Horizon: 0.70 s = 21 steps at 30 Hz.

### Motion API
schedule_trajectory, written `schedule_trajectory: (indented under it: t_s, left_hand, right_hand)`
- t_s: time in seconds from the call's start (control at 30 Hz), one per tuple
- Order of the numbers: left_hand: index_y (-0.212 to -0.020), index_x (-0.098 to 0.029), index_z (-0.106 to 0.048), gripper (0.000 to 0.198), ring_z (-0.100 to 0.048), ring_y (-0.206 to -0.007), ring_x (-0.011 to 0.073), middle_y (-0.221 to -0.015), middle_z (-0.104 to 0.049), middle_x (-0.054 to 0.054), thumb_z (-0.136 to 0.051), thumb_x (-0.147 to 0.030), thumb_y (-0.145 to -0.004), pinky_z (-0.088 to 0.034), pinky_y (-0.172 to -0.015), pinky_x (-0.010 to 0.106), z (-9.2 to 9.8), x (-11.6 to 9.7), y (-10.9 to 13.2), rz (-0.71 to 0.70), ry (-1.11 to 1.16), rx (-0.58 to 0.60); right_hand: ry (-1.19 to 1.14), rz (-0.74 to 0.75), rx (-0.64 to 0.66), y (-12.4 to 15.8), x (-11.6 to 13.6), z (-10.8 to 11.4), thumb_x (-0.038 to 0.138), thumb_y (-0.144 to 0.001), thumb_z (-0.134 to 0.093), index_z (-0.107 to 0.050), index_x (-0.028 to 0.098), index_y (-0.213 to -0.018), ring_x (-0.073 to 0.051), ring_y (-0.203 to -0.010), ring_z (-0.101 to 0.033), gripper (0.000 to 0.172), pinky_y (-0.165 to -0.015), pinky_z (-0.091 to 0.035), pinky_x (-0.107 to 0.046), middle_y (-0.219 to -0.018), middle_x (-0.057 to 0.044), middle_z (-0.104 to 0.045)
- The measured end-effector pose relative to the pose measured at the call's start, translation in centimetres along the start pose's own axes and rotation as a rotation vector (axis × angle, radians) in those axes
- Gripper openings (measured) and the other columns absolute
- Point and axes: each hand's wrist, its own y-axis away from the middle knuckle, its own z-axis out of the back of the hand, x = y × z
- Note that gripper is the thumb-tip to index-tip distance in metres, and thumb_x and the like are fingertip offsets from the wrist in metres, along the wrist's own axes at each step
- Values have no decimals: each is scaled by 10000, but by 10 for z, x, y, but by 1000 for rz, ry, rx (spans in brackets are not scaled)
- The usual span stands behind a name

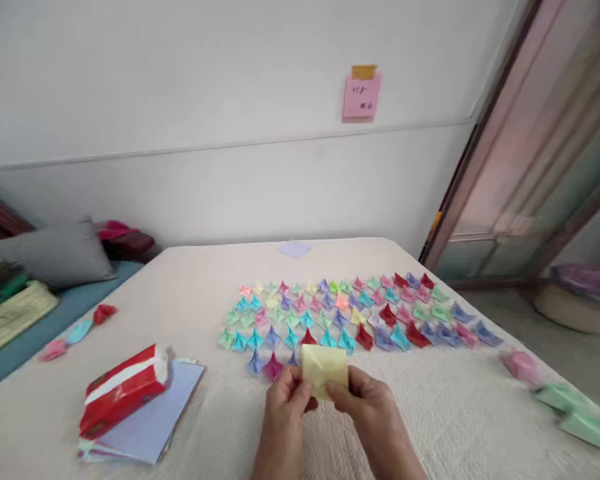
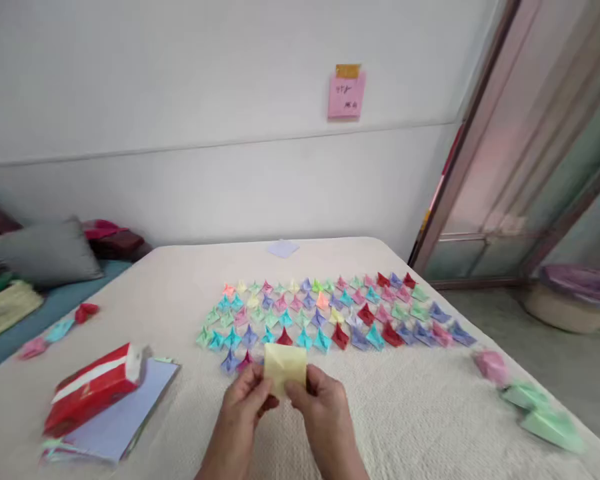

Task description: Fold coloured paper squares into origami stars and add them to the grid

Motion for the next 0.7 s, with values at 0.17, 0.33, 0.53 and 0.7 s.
schedule_trajectory:
  t_s: [0.17, 0.33, 0.53, 0.7]
  left_hand:
    - [-821, -172, -576, 58, -555, -674, 120, -753, -632, 0, -624, -201, -806, -436, -657, 248, 0, -27, 4, -21, 162, 0]
    - [-917, -188, -559, 136, -559, -652, 121, -750, -608, -4, -588, -130, -797, -412, -593, 231, 13, -43, 4, 67, 319, 87]
    - [-787, -150, -599, 197, -561, -579, 110, -680, -601, 9, -561, -15, -649, -399, -550, 222, 18, -40, 4, 266, 386, 295]
    - [-671, -151, -596, 142, -450, -431, 64, -540, -512, -40, -558, -28, -610, -340, -455, 192, 11, -33, 7, 432, 342, 329]
  right_hand:
    - [-119, 21, 158, 11, 14, -6, 244, -679, -685, -650, 167, -797, -143, -569, -534, 146, -557, -427, -260, -602, 18, -598]
    - [-145, 133, 97, 10, 16, 8, 348, -849, -591, -634, 226, -1051, -156, -573, -587, 239, -578, -475, -280, -666, -8, -663]
    - [26, 326, 211, 7, 14, 21, 239, -738, -726, -665, 362, -1086, -292, -1338, -345, 374, -1072, -302, -460, -1434, -27, -450]
    - [50, 293, 320, 15, 24, 11, 289, -703, -781, -764, 296, -697, -312, -1242, -447, 20, -1060, -292, -449, -1218, -45, -614]
